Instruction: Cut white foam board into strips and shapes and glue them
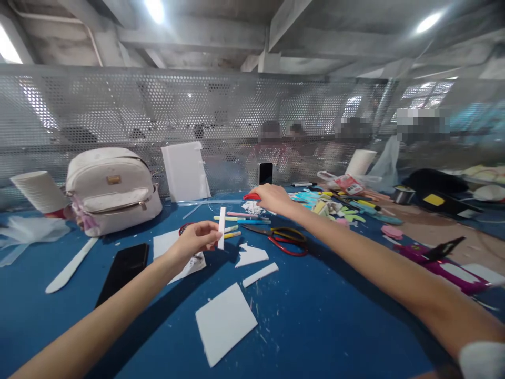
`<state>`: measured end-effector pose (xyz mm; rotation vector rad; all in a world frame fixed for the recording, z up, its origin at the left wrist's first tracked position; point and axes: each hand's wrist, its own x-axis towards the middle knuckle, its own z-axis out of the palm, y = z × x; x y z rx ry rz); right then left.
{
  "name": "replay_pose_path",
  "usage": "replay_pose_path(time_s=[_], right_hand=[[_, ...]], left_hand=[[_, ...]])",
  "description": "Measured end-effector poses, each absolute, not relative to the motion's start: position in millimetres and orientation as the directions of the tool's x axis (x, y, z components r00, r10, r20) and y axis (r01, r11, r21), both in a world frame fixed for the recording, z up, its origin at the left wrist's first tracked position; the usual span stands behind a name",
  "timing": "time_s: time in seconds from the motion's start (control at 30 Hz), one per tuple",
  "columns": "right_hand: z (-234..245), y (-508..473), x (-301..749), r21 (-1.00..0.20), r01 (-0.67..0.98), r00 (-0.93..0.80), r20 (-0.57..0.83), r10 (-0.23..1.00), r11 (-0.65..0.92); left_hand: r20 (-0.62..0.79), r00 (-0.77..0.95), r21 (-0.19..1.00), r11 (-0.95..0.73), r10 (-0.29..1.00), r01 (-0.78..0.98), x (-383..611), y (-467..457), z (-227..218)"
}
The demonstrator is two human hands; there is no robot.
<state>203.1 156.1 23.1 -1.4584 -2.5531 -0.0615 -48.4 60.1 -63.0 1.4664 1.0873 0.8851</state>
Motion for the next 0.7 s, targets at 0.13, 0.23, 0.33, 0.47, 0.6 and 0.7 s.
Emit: replay_pose_path(time_s=[0.13,0.23,0.33,0.47,0.6,0.7], right_hand=[[16.0,141.0,191.2,-0.169,0.812,-0.548,0.108,0.83,0.558],[15.1,116.3,188.9,-0.274,0.72,-0.649,0.058,0.759,0.637],[14.5,93.1,196.6,-0.345,0.628,-0.742,0.005,0.67,0.698],[1.7,73.9,219.1,-0.368,0.565,-0.814,-0.101,0.572,0.739],[-15.9,69.6,245.8,-0.39,0.566,-0.816,-0.14,0.561,0.726],[-20.8,72.6,262.5,-0.456,0.569,-0.805,-0.137,0.577,0.684]], left_hand=[[-0.027,0.331,0.982,-0.038,0.943,0.187,-48.5,62.2,-68.1],[-0.029,0.352,0.974,-0.052,0.936,0.22,-45.0,60.0,-67.9],[-0.032,0.407,0.963,-0.082,0.913,0.258,-37.2,55.2,-64.7],[-0.033,0.501,0.949,-0.13,0.865,0.286,-25.4,44.5,-58.4],[-0.074,0.574,0.932,-0.149,0.816,0.332,-17.7,28.2,-52.1],[-0.104,0.583,0.9,-0.174,0.806,0.401,-10.3,13.6,-48.9]])
